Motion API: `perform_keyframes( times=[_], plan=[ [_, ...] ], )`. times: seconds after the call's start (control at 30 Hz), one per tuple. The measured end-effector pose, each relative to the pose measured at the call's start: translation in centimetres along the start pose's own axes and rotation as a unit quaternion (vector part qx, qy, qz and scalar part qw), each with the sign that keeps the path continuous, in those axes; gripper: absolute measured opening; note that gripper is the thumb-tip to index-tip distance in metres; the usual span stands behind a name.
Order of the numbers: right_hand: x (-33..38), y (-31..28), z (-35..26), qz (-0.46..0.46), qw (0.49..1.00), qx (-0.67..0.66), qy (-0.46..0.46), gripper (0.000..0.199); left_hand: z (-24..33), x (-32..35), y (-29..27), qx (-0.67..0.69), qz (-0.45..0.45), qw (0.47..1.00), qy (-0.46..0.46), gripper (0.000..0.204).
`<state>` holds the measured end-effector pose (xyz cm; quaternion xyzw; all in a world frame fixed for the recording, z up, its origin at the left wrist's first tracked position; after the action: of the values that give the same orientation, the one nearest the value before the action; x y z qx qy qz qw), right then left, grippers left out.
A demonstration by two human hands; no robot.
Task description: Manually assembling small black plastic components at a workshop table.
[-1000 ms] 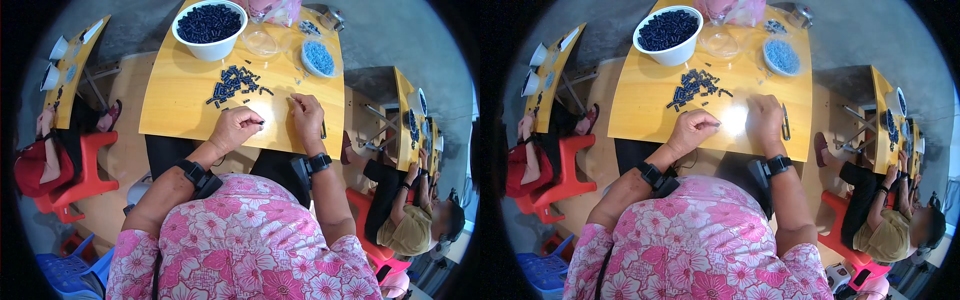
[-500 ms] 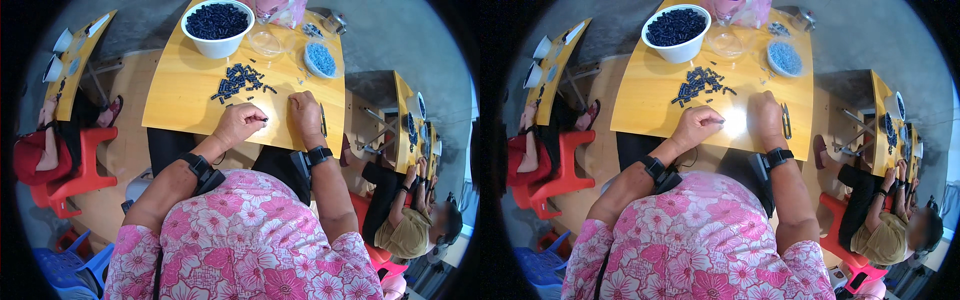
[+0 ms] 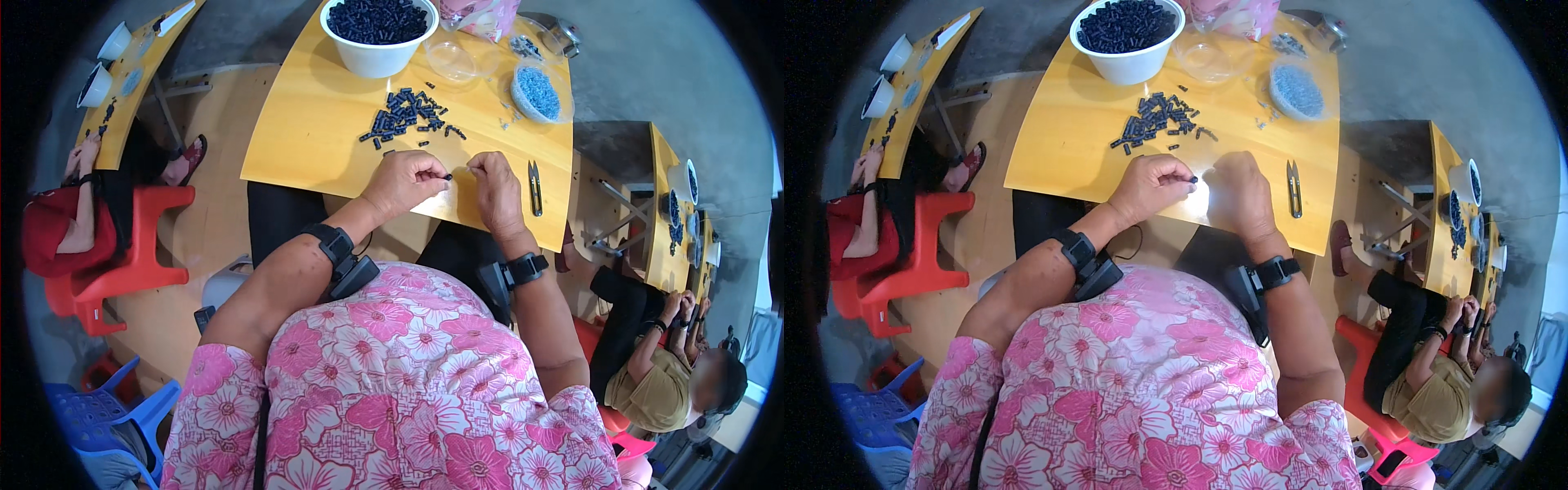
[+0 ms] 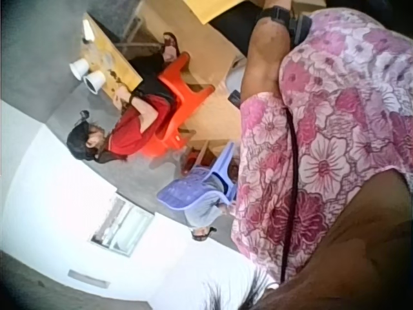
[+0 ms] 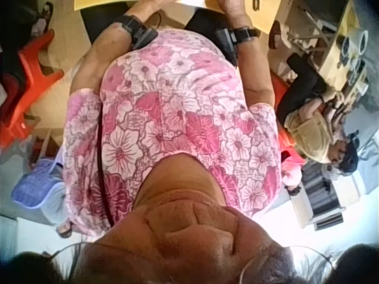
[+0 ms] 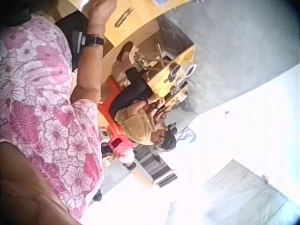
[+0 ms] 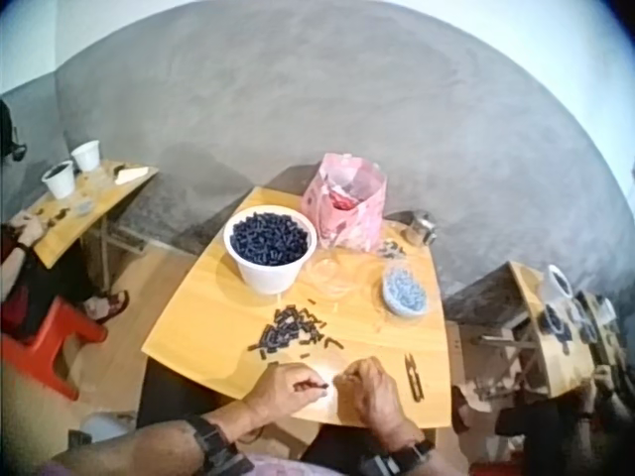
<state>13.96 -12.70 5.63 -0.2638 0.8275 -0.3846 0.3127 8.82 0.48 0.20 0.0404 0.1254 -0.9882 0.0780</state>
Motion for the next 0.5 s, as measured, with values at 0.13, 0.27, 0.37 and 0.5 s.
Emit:
perform_keyframes(
  times=[0.13, 0.27, 0.37, 0.5],
  plan=[
    [0.4, 0.3, -0.5, 0.008, 0.997, -0.073, 0.015, 0.017, 0.4, 0.0, 0.1, -0.017, -0.008, 1.000, 0.004, 0.012],
    [0.3, 0.8, -0.4, 0.002, 0.997, -0.081, 0.007, 0.013, 0.5, 0.0, 0.1, -0.035, -0.009, 0.999, 0.001, 0.013],
    [0.2, 0.8, -0.8, -0.003, 0.997, -0.072, -0.009, 0.012, 0.6, 0.0, 0.1, -0.030, -0.009, 1.000, 0.002, 0.014],
    [0.3, 1.4, -0.8, -0.024, 0.999, -0.037, -0.027, 0.014, 0.7, -0.2, 0.1, -0.046, -0.015, 0.999, 0.003, 0.013]
  ],
)
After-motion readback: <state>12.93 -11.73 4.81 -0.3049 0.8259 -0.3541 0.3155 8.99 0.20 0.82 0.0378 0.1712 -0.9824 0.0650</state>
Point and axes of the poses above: each hand's wrist, its own x-axis away from the middle knuckle, its own y-axis out of the palm, z = x × y, the point moved 9 cm from there along -x, towards the middle knuckle, and after that the axes turned 3 degrees about -x, right-handed, at the moved point
